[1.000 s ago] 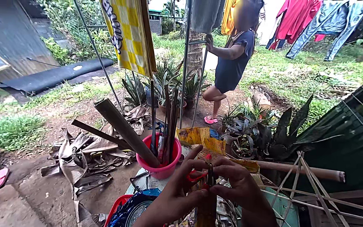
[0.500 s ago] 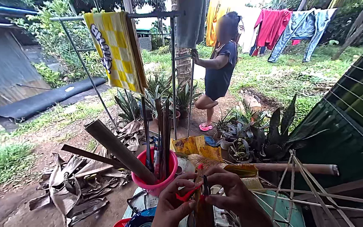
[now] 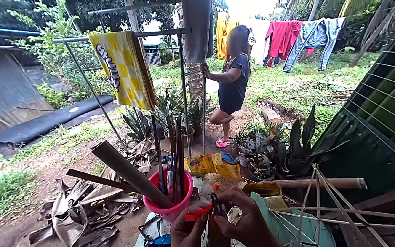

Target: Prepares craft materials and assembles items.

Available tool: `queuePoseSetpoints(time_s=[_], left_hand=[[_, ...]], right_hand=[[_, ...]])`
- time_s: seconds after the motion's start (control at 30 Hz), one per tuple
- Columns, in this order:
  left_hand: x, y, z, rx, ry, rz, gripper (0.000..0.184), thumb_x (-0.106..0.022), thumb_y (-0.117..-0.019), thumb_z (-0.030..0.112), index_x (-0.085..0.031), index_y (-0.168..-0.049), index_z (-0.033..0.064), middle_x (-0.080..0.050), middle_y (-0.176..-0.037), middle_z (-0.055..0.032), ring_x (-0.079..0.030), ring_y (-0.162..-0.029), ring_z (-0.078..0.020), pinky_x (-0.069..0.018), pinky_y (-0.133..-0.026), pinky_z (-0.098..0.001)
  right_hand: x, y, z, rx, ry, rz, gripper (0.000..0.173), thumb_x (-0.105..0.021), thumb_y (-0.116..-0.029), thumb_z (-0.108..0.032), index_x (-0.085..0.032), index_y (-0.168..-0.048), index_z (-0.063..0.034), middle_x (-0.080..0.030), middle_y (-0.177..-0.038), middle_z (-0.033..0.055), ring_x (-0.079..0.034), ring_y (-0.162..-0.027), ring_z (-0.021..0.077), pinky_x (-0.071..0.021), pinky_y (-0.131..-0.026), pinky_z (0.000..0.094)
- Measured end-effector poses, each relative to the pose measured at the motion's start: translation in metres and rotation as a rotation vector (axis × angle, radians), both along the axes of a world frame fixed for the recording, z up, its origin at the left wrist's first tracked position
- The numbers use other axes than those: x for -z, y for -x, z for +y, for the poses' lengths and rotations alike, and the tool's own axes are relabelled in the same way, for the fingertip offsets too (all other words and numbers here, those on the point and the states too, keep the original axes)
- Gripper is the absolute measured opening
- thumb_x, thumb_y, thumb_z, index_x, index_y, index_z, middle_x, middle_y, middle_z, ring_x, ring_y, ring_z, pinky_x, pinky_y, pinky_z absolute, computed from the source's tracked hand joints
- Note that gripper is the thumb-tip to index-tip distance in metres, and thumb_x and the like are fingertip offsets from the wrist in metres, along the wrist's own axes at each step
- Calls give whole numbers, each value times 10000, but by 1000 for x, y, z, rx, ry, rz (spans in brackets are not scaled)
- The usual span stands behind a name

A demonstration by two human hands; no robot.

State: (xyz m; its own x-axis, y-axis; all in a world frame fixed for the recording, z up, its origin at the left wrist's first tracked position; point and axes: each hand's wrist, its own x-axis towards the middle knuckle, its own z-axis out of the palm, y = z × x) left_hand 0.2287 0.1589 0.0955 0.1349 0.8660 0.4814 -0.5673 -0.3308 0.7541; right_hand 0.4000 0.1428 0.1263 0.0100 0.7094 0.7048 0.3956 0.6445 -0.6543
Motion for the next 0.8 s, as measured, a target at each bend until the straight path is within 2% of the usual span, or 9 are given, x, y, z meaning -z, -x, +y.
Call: queuePoseSetpoints(time_s=[0.1,0.27,0.47,0.53,0.67,0.8], left_hand=[[1,-2,-2,-13,1,-15,150,-705,-956,158,-772,-1088,139,-757,-1112,-70,-725,-1014,-143,-599,-890,-302],[2,-4,-2,8,-47,-17,147,-696,-965,157,-766,-1092,132,-744,-1145,-80,-713,-1041,-153,-591,-899,-303],[0,-3,-4,-8,-66,13,119,-698,-965,165,-771,-1053,133,-725,-1195,-72,-694,-1090,-159,-585,-916,-302],[-10,-8,-10,-44,-50,11,113,-717,-941,141,-784,-1032,137,-753,-1142,-54,-713,-1069,-137,-596,-904,-296],[1,-2,-5,-38,-104,38,122,-698,-967,165,-766,-1063,132,-723,-1200,-63,-689,-1105,-157,-585,-922,-302],[4,-2,-4,-58,-70,25,123,-703,-961,172,-768,-1058,132,-730,-1192,-76,-704,-1080,-155,-594,-902,-292]], right_hand=[[5,6,-2,114,-78,-34,322,-788,-808,-346,-697,-1072,-186,-688,-916,-82,-623,-902,46,-524,-864,305],[9,12,-1,197,-131,-37,274,-758,-826,-361,-682,-1035,-201,-676,-891,-95,-610,-884,34,-502,-869,298],[12,14,2,185,-118,5,281,-762,-808,-321,-684,-1020,-154,-682,-874,-75,-618,-860,29,-514,-829,263],[10,14,1,167,-89,15,324,-769,-792,-310,-689,-1049,-129,-693,-883,-64,-627,-869,26,-520,-813,230],[7,7,1,12,12,49,376,-780,-826,-291,-699,-1133,-89,-717,-953,-39,-645,-921,47,-536,-822,233],[-1,-6,1,-225,189,162,330,-805,-868,-279,-725,-1115,-75,-727,-1026,-8,-649,-981,44,-526,-853,223]])
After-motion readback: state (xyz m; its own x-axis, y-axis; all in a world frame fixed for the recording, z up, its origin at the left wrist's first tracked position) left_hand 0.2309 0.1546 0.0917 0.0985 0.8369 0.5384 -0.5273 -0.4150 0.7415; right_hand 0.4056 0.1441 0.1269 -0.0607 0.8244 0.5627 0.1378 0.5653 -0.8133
